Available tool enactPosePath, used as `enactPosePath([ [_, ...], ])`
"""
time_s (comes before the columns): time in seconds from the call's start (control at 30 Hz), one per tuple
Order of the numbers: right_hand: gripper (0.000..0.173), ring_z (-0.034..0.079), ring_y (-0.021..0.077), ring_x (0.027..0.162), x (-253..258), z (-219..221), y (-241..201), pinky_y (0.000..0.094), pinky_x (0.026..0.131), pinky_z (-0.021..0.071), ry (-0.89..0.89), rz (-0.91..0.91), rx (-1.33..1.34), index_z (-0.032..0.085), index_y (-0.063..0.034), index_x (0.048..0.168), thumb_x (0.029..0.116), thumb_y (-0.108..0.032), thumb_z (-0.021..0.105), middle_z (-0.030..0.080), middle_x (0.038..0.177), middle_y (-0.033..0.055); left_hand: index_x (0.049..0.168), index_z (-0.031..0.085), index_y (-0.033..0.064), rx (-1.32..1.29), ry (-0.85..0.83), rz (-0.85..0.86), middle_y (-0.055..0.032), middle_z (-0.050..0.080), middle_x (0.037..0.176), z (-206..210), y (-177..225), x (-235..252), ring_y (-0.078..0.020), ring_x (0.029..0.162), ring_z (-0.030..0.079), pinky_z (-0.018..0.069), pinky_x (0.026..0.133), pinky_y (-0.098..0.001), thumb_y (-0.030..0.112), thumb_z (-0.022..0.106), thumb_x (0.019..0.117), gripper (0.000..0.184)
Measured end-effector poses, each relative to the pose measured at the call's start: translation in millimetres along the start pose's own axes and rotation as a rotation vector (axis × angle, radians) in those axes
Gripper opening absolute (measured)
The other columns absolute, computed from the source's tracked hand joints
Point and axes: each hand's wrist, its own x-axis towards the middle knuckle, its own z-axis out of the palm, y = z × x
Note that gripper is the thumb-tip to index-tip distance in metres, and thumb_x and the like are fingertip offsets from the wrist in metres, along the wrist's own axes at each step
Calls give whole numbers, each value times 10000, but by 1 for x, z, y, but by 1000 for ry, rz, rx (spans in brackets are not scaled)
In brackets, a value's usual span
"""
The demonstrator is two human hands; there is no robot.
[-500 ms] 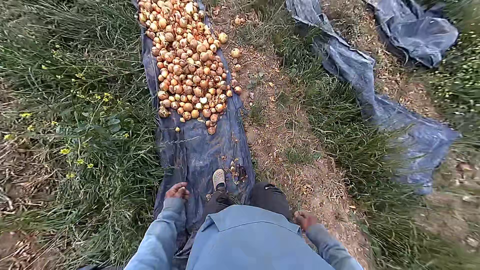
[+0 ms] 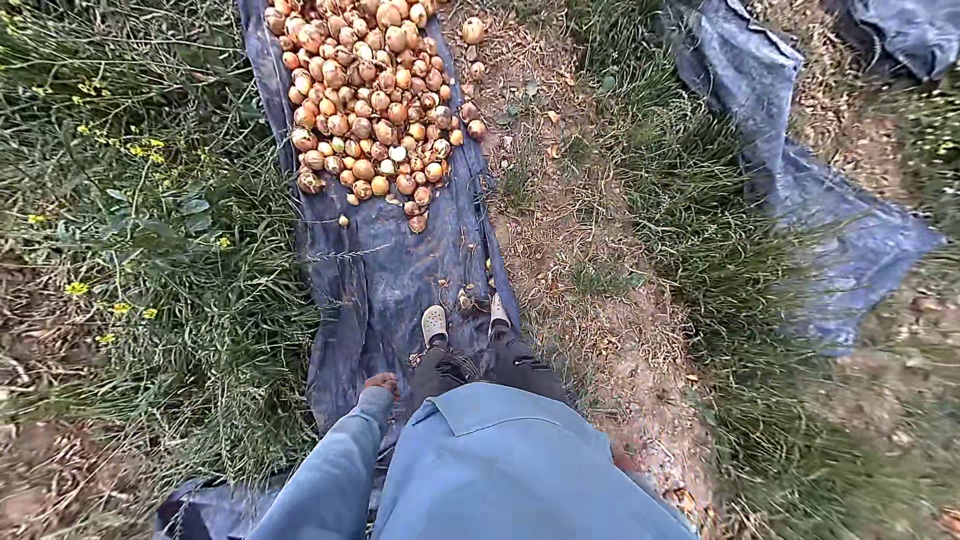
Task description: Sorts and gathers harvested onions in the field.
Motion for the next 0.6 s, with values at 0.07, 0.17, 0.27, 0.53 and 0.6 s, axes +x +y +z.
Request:
enactPosePath([
  [0.07, 477, 446, 416, 1455, 18, -9, 5, 524, 1222, 296, -47, 10, -61, 481, 40, 1493, 1106, -238, 485, 498, 1517, 293, 1379, 564, -9, -60, 16, 98, -199, 696, 1063, 1, 41, -18, -242, 830, 682, 566, 779, -399, 85, 443, 1099, 319],
  [0.17, 414, 544, 422, 1360, 66, -32, 27, 571, 1166, 369, 72, -65, -81, 601, 15, 1387, 1073, -249, 548, 603, 1403, 281, 1344, 583, -24, -163, 107, 235, -175, 703, 979, 2, 75, -35, -201, 737, 671, 567, 698, -359, 64, 436, 1096, 302],
  [0.27, 379, 607, 374, 1288, 64, -93, 3, 545, 1124, 429, 180, -134, 9, 614, -8, 1351, 1082, -255, 518, 656, 1330, 241, 1332, 593, -20, -211, 208, 272, -159, 715, 931, 8, 81, -40, -183, 689, 672, 565, 656, -342, 62, 446, 1093, 292],
  [0.53, 301, 717, 222, 745, 103, -196, 72, 407, 721, 598, 222, -384, 544, 580, -3, 1333, 1087, -150, 488, 744, 1002, 142, 1365, 576, -14, -100, 283, 17, -238, 696, 1101, 126, 17, -60, -313, 885, 701, 577, 819, -481, 128, 452, 1094, 330],
  [0.6, 311, 708, 234, 745, 115, -206, 117, 418, 719, 592, 203, -312, 514, 576, 9, 1338, 1089, -158, 489, 735, 998, 157, 1346, 577, -36, -76, 235, 11, -251, 685, 1113, 173, 10, -73, -314, 898, 697, 577, 833, -481, 96, 464, 1084, 314],
])
